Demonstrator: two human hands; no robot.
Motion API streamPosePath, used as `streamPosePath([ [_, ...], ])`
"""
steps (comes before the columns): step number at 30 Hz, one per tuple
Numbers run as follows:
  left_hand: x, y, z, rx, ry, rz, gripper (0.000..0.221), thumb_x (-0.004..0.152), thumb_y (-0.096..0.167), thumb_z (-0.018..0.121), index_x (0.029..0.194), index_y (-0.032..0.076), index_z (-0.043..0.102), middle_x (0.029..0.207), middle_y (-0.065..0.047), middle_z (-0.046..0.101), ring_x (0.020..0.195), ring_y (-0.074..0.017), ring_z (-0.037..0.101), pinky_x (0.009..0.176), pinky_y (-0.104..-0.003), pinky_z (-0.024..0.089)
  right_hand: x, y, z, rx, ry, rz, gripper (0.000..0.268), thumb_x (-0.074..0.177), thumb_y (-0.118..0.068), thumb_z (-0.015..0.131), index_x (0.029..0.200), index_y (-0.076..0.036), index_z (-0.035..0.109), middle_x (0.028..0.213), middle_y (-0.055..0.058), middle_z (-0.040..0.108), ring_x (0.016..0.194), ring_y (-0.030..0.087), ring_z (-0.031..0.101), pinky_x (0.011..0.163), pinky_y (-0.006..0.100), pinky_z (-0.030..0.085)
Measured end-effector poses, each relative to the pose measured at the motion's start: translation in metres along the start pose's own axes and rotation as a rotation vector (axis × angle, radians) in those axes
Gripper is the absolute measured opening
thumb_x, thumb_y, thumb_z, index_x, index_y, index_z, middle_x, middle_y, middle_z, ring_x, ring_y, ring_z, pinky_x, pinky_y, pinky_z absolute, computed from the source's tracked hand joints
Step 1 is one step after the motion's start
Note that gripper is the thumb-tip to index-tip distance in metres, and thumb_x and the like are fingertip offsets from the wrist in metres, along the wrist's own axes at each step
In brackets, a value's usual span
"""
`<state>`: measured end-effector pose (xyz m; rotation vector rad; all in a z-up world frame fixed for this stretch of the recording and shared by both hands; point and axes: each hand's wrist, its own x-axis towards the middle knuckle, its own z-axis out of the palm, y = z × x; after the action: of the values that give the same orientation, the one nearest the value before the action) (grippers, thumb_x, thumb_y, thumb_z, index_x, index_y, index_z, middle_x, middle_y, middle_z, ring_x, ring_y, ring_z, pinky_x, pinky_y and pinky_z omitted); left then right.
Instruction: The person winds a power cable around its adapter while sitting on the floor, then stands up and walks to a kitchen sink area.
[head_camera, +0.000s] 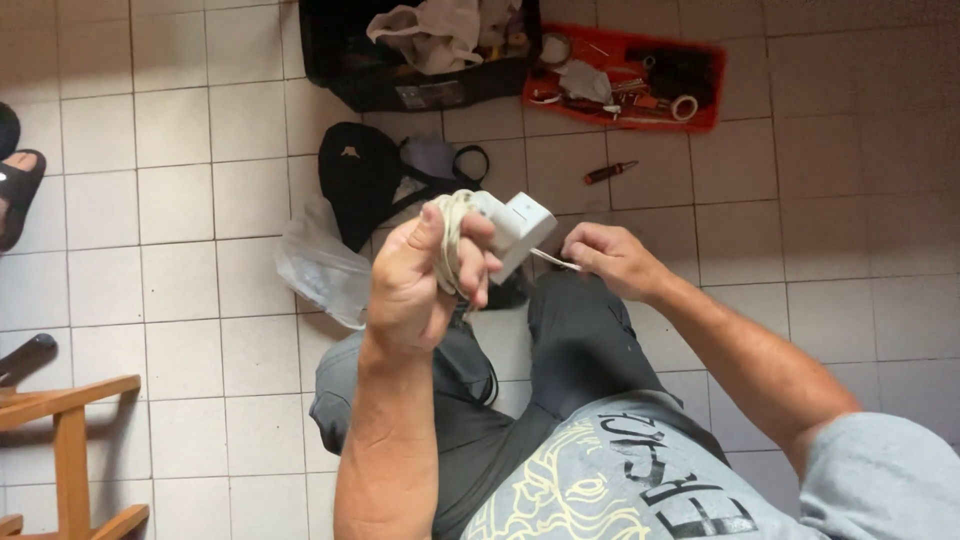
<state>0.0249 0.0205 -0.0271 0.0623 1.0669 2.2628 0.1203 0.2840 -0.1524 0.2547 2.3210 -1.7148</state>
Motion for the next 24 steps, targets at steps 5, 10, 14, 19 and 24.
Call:
streamPosePath([
  [5, 0.014, -0.002, -0.004, 0.012, 0.08, 0.093, 0.045, 0.105, 0.035, 0.05, 0.116, -0.007, 0.065, 0.07, -0.022, 0.07, 0.069, -0.0338, 0.077, 0.06, -0.038, 0.062, -0.021, -0.01, 0.0, -0.206, 0.144, -0.274, 0.026, 0.102, -0.034, 0.059, 0.093, -0.017, 0.076, 0.064, 0.007, 0.059, 0.06, 0.021, 0.055, 0.06, 0.033, 0.049],
  [10, 0.02, -0.008, -0.003, 0.022, 0.046, 0.147, 0.042, 0.106, 0.03, 0.051, 0.13, -0.004, 0.059, 0.093, -0.024, 0.076, 0.088, -0.0354, 0.078, 0.075, -0.038, 0.064, -0.037, -0.064, 0.01, -0.371, 0.079, -0.597, 0.013, 0.099, -0.028, 0.065, 0.096, -0.017, 0.072, 0.075, 0.003, 0.054, 0.062, 0.024, 0.06, 0.057, 0.035, 0.052],
  [14, 0.027, -0.029, -0.009, 0.051, 0.041, 0.143, 0.039, 0.107, 0.028, 0.051, 0.131, -0.003, 0.056, 0.095, -0.025, 0.076, 0.09, -0.0352, 0.078, 0.074, -0.038, 0.064, -0.043, -0.103, 0.02, -0.428, -0.031, -0.774, 0.007, 0.097, -0.02, 0.065, 0.1, -0.015, 0.07, 0.076, 0.003, 0.051, 0.062, 0.025, 0.059, 0.055, 0.035, 0.053],
  [19, 0.018, -0.035, 0.019, 0.177, 0.077, -0.008, 0.038, 0.107, 0.027, 0.051, 0.13, -0.002, 0.054, 0.09, -0.018, 0.075, 0.081, -0.0261, 0.078, 0.06, -0.036, 0.065, -0.042, -0.134, 0.019, -0.502, -0.04, -0.907, 0.009, 0.099, -0.02, 0.062, 0.103, -0.013, 0.067, 0.077, 0.005, 0.052, 0.062, 0.027, 0.061, 0.053, 0.038, 0.052],
  [24, 0.012, -0.034, 0.037, 0.726, -0.071, -0.212, 0.048, 0.103, 0.049, 0.052, 0.095, 0.01, 0.078, 0.067, -0.01, 0.071, 0.065, -0.0197, 0.07, 0.059, -0.037, 0.062, -0.021, -0.154, -0.012, -0.661, 0.111, -0.881, 0.019, 0.091, -0.031, 0.078, 0.097, -0.016, 0.068, 0.075, -0.001, 0.055, 0.063, 0.022, 0.062, 0.058, 0.035, 0.053],
])
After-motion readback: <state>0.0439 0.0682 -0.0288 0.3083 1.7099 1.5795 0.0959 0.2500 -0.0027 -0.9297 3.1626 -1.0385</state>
